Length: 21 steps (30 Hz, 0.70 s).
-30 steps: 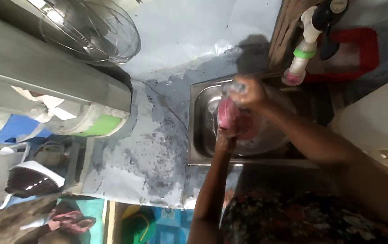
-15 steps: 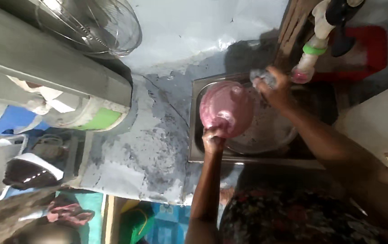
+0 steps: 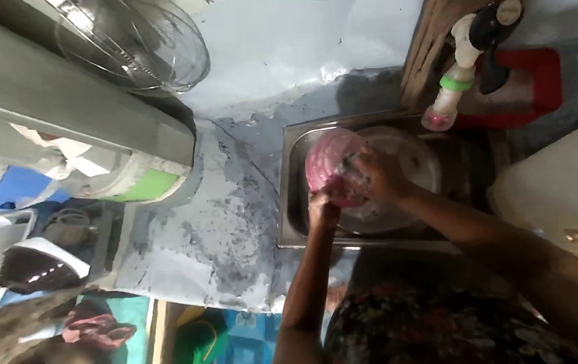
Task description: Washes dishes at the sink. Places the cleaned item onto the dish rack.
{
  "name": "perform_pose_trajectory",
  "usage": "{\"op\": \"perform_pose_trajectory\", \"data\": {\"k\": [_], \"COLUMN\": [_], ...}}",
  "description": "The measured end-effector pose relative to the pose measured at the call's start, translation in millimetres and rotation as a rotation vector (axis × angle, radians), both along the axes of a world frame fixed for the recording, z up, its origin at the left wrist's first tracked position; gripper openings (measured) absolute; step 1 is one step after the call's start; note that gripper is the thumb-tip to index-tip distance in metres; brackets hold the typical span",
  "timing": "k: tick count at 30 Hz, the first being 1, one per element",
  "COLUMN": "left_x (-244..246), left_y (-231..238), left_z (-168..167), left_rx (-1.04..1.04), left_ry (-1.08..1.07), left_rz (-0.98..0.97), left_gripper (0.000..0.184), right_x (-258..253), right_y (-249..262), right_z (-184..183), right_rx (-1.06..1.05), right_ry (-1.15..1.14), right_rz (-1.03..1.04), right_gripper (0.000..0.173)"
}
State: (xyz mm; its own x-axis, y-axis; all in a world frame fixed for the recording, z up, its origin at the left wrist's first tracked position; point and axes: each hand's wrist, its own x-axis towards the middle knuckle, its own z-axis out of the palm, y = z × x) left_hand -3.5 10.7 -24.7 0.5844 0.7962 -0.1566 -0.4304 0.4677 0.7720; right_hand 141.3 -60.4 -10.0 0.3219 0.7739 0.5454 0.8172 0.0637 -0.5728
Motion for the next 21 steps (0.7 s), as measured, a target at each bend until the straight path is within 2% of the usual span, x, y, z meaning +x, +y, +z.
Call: {"op": "perform_pose_trajectory", "data": {"k": [3, 6, 9, 11, 13, 16, 19, 21], "left_x": [0, 6, 9, 1, -9, -25, -35, -34], "left_y": [-4, 1, 15, 22, 26, 16, 15, 26], "left_z": [-2, 7, 7, 5, 4, -1, -14, -26], "left_rx": [-0.055, 0.042, 0.146, 0.14, 0.107, 0.114, 0.08, 0.01], "left_ry": [0.03, 0.031, -0.095, -0.173, -0.192, -0.152, -0.093, -0.063], "left_rz": [-0.075, 0.011, 0.111, 0.082, 0.042, 0.019, 0.036, 0.086], "left_gripper": [0.016, 0.019, 0.014, 0.014, 0.018, 0.019, 0.016, 0.02], "right_x": [5, -3, -25, -26, -8, 32, 40, 33], "right_y": [10, 24, 13, 8, 11, 17, 4, -10], "right_z": [1, 3, 7, -12, -17, -1, 7, 18], "right_rx": [-0.013, 0.142, 0.178, 0.248, 0.118, -0.133, -0.172, -0.196], "right_ry": [0.049, 0.099, 0.05, 0.033, 0.264, 0.827, 1.387, 1.567], "right_rz": [-0.029, -0.124, 0.006, 0.018, -0.1, -0.172, 0.03, 0.106], "right_gripper": [0.03, 0.028, 0.025, 0.027, 0.036, 0.047, 0.025, 0.015]}}
